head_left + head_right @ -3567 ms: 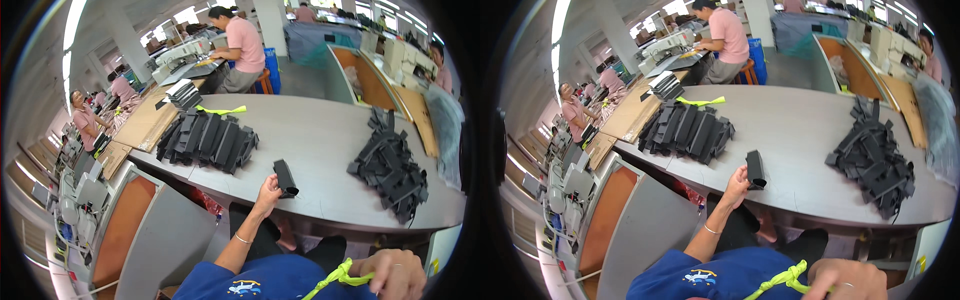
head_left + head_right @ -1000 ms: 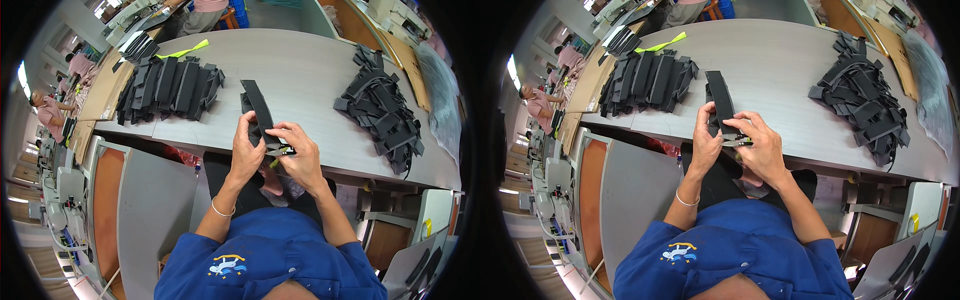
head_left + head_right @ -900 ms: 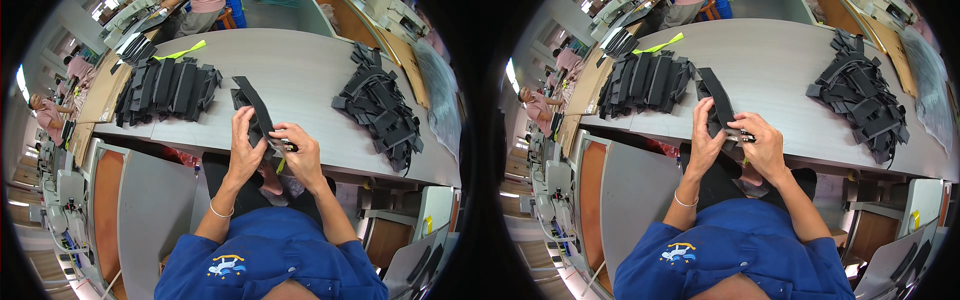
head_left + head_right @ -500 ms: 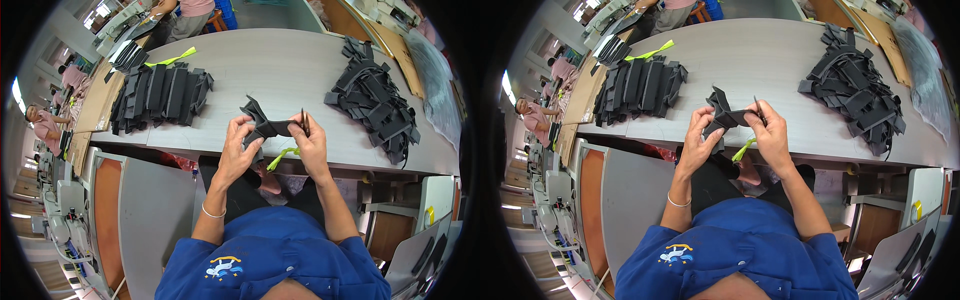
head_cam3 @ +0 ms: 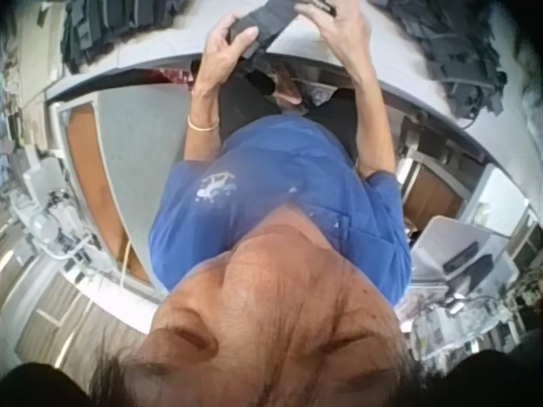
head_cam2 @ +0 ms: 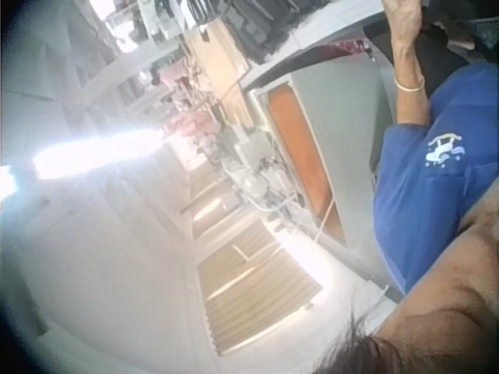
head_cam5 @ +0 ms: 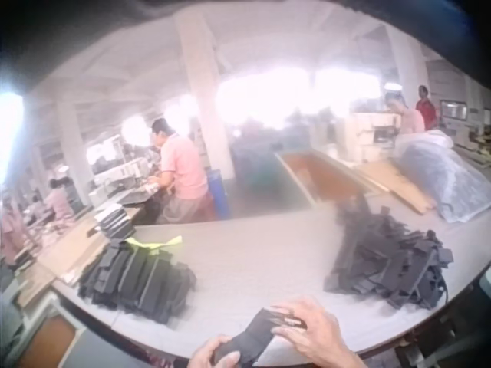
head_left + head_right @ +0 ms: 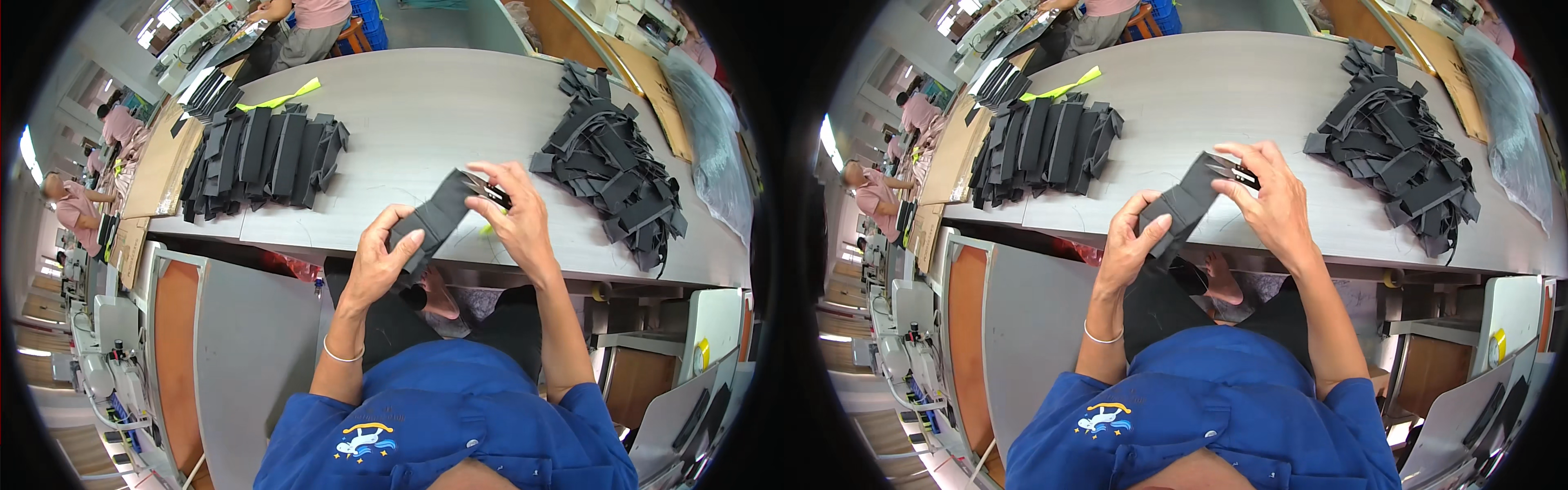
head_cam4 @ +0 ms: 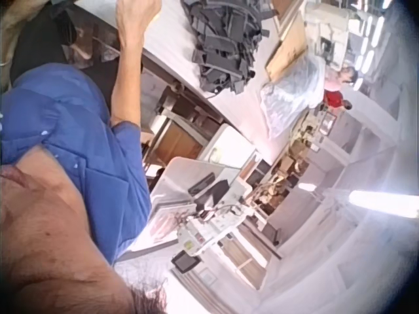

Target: The person trims loose threads and fabric edges from foam straps using thread snips by hand.

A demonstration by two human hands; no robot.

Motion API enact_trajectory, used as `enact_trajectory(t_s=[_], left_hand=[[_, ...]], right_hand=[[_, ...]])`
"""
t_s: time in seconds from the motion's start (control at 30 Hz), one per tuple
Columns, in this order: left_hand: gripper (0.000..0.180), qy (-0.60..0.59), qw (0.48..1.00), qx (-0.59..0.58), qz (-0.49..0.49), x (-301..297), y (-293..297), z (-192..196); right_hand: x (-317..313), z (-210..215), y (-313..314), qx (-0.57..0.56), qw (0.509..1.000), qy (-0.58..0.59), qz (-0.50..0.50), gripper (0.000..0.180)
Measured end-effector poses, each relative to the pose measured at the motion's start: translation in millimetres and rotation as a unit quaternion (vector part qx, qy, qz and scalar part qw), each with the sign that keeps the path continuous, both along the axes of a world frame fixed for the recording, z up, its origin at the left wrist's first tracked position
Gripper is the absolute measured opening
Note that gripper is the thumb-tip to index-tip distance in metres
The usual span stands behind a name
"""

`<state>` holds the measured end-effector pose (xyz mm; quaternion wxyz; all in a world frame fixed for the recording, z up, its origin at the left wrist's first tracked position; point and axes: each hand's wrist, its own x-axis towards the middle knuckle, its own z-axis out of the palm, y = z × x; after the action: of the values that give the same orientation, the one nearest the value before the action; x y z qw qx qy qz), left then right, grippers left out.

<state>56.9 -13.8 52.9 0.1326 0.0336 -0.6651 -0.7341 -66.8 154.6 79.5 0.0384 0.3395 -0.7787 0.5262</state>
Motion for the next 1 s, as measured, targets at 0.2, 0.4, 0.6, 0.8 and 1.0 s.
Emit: enact_trajectory(t_s=[0.2, 0.4, 0.6, 0.8, 1.0], left_hand=[[0.021, -0.019, 0.995, -0.063, 0.075, -2.0, -9.1, -3.2], [0.02, -0.043, 0.993, -0.078, 0.074, -2.8, -4.6, -2.0], [0.021, -0.04, 0.992, -0.097, 0.07, -0.9, -5.6, 2.9], [0.024, -0.039, 0.99, -0.113, 0.074, 1.8, -5.1, 3.3], [0.024, -0.036, 0.991, -0.112, 0.07, 2.1, -3.9, 2.8]], right_hand=[[13.4, -1.9, 13.0, 0.027, 0.997, 0.048, 0.048, 0.027], [23.7, -18.0, 7.8, 0.072, 0.988, 0.122, 0.055, 0.022], [31.0, -18.8, 3.6, 0.067, 0.989, 0.129, 0.027, 0.023], [36.9, -15.4, 4.6, 0.061, 0.991, 0.118, 0.008, 0.022], [36.2, -15.7, 6.0, 0.081, 0.983, 0.161, 0.024, 0.022]])
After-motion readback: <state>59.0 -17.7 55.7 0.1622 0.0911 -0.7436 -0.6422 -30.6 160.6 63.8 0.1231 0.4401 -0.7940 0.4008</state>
